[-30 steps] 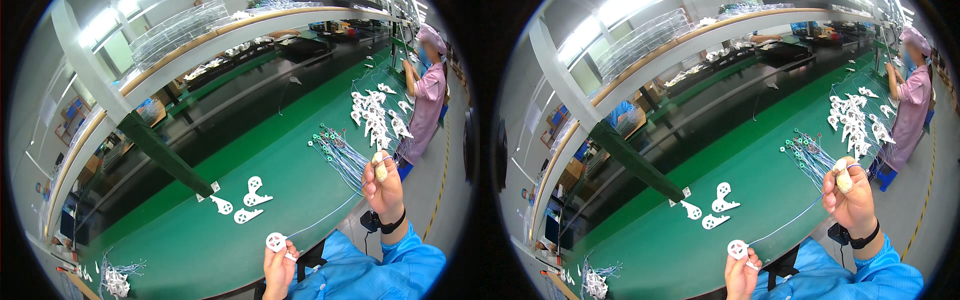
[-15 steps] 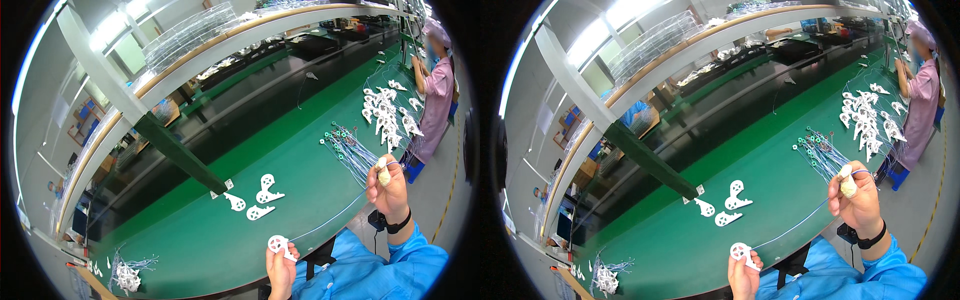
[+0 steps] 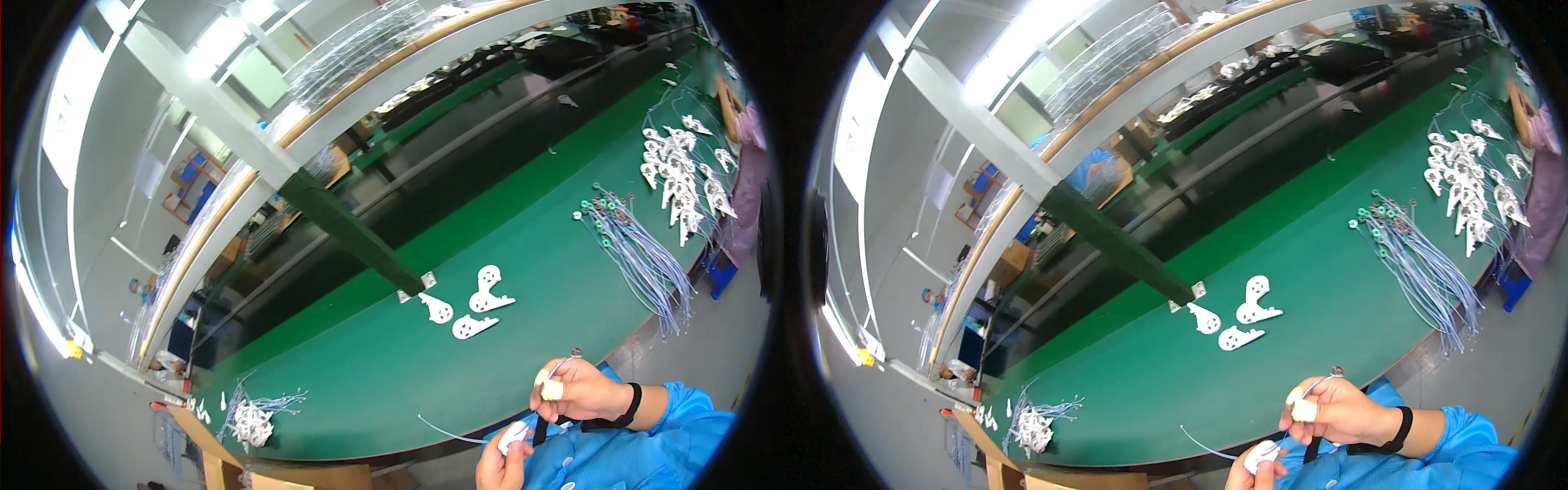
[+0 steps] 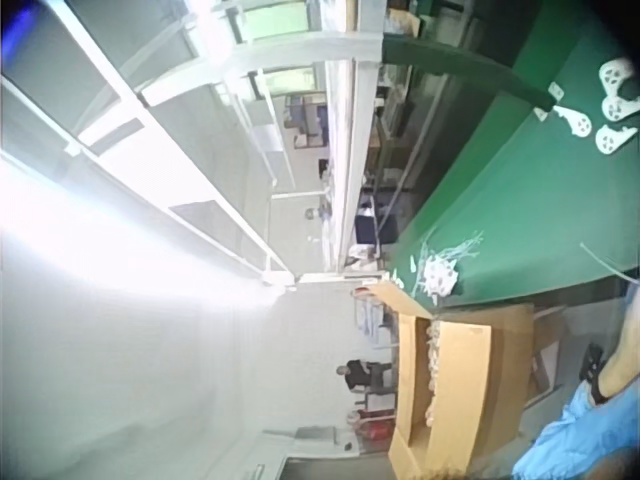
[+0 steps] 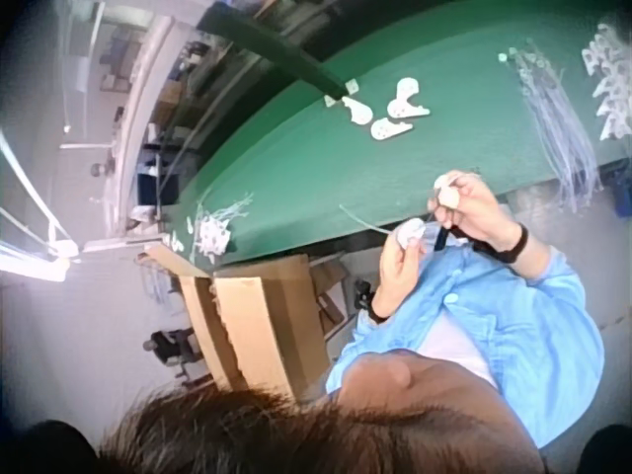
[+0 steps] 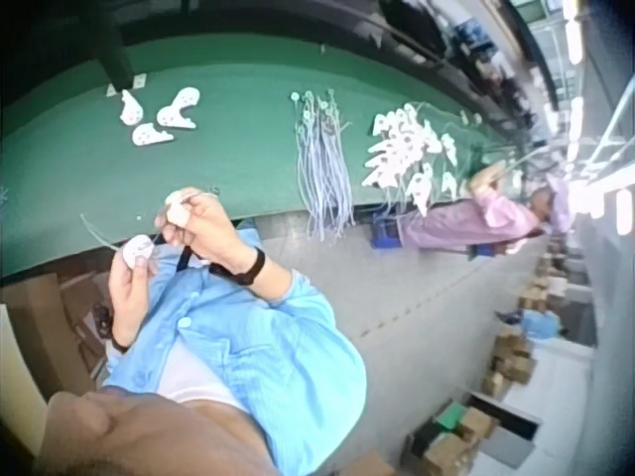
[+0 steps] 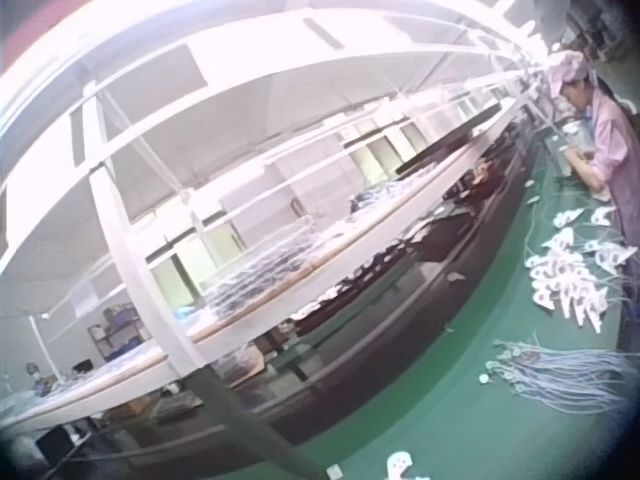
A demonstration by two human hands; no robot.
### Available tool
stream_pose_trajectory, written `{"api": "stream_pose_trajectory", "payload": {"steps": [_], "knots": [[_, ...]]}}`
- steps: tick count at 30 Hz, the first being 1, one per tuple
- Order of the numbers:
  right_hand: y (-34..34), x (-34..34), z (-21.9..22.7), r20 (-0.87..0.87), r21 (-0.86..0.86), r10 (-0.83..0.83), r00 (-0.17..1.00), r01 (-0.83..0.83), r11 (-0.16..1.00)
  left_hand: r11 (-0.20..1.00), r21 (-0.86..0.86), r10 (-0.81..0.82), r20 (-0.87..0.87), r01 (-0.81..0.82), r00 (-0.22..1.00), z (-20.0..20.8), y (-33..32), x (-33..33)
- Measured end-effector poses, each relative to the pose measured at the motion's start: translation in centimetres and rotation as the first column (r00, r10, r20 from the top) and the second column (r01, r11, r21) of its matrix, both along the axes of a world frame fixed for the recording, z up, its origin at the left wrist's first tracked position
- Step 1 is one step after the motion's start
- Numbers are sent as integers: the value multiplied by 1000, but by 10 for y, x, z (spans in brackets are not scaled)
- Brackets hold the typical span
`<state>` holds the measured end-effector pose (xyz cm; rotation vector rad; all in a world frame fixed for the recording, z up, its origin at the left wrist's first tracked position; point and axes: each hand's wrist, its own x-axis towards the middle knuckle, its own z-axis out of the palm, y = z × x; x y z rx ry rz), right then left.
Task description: Assembling small white plastic components by threading them onto a wire or cord and placing them in a box.
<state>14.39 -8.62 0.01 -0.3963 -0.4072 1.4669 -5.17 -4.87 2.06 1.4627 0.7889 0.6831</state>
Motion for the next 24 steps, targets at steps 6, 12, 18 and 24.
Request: {"api": "stream_pose_trajectory", "payload": {"steps": [6, 12, 18, 24], "knots": [[17, -11, -27, -67, -172, 9, 998, -21, 985, 973, -8, 228, -139, -231, 964, -13, -26, -56], [9, -27, -32, 119, -117, 26, 993, -12, 993, 718, -668, 277, 16, -196, 961, -34, -33, -62], [-14, -4, -23, 716, 129, -281, 639, 274, 953, 738, -675, 202, 214, -5, 956, -45, -5, 7], [-37, -3, -14, 882, 352, -467, 66, 567, 745, 791, -493, -253, 275, 362, 928, -55, 11, 69]]}}
